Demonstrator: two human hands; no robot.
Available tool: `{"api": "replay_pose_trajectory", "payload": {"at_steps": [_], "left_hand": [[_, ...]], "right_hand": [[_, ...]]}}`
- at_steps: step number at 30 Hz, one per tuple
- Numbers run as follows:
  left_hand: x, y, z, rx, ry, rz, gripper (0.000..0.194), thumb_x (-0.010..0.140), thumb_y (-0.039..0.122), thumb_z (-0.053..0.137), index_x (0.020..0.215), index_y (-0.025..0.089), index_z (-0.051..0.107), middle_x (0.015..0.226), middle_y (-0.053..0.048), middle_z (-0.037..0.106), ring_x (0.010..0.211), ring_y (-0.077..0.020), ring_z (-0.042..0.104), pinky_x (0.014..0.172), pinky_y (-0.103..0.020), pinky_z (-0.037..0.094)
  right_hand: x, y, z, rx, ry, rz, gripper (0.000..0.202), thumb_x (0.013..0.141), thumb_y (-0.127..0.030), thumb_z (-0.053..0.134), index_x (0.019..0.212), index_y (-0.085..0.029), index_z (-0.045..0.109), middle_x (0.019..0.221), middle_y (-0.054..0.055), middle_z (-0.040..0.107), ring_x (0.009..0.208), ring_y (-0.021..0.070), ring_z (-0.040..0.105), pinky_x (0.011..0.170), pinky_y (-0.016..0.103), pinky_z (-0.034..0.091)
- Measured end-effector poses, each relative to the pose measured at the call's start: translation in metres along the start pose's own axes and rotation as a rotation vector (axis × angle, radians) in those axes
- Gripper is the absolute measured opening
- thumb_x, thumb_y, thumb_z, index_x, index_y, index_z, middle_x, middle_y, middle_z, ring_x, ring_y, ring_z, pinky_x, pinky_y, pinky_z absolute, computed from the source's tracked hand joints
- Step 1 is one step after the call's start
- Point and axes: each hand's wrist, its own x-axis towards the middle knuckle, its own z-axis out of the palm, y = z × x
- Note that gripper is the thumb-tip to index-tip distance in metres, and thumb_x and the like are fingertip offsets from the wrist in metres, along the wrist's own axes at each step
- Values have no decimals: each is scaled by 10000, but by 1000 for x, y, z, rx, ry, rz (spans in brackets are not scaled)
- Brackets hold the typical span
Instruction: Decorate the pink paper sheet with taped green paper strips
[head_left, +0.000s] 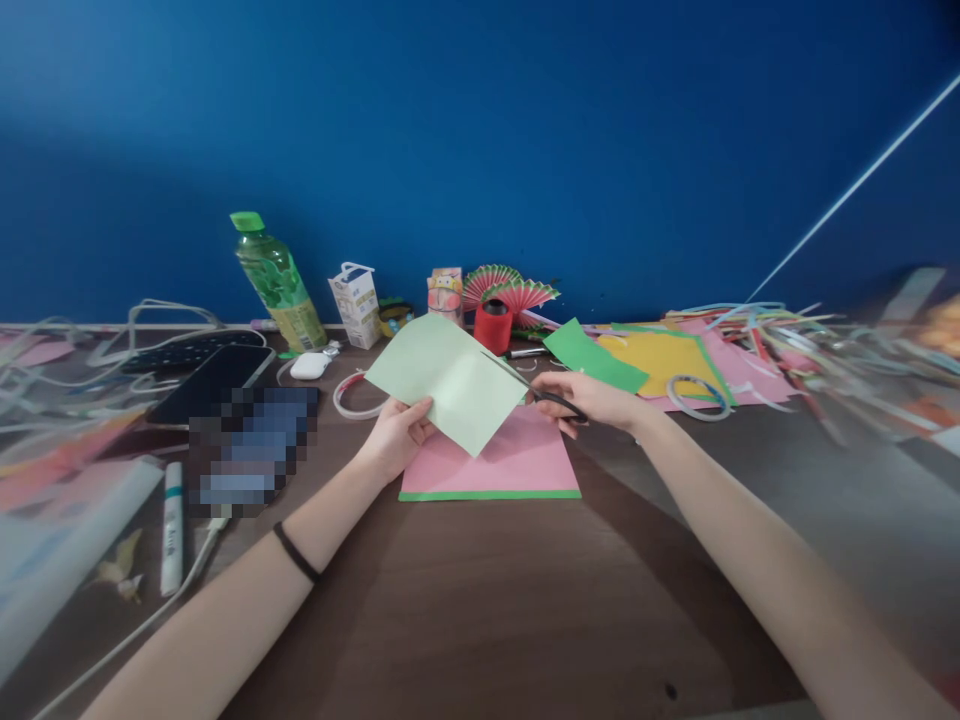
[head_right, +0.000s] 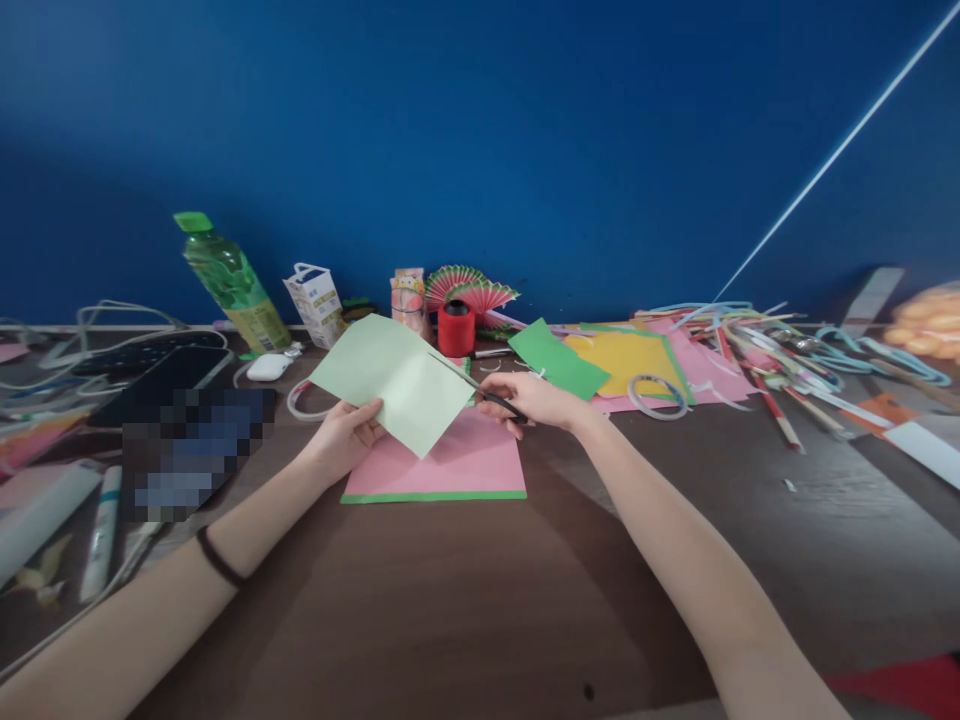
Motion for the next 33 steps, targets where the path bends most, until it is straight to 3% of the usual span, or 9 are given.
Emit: {"api": "replay_pose_trajectory", "payload": {"at_steps": [6,13,18,33], "left_hand": [[0,-4,-3,66,-58,-11,333,739,65,577,1065,126,595,1008,-112,684,935,-229,639,871,-369,510],[0,-5,-4,98,-64,-11,324,717,78,598,1038,120,608,1026,-120,676,947,-242,633,865,-375,512],[-1,-3,-2,98,-65,-9,320,720,76,594,1037,119,606,1015,-119,680,937,-239,637,860,-374,514],[-2,-2,0,96,-47,-11,348,742,61,559,1082,133,580,999,-112,686,912,-230,648,842,-363,525]], "right_hand": [[2,-2,5,34,-8,12,376,772,-460,559,975,-162,451,674,-8,567,470,74,524,391,199,306],[0,-7,8,-44,-31,-69,305,824,-464,495,878,-165,477,590,-28,551,460,60,449,465,215,342],[-1,-8,9,-50,-33,-78,311,837,-478,463,764,-176,444,552,-42,499,456,62,437,447,208,322],[4,2,12,24,32,-85,293,804,-456,507,740,-179,437,608,-58,374,443,40,385,419,199,285]]}}
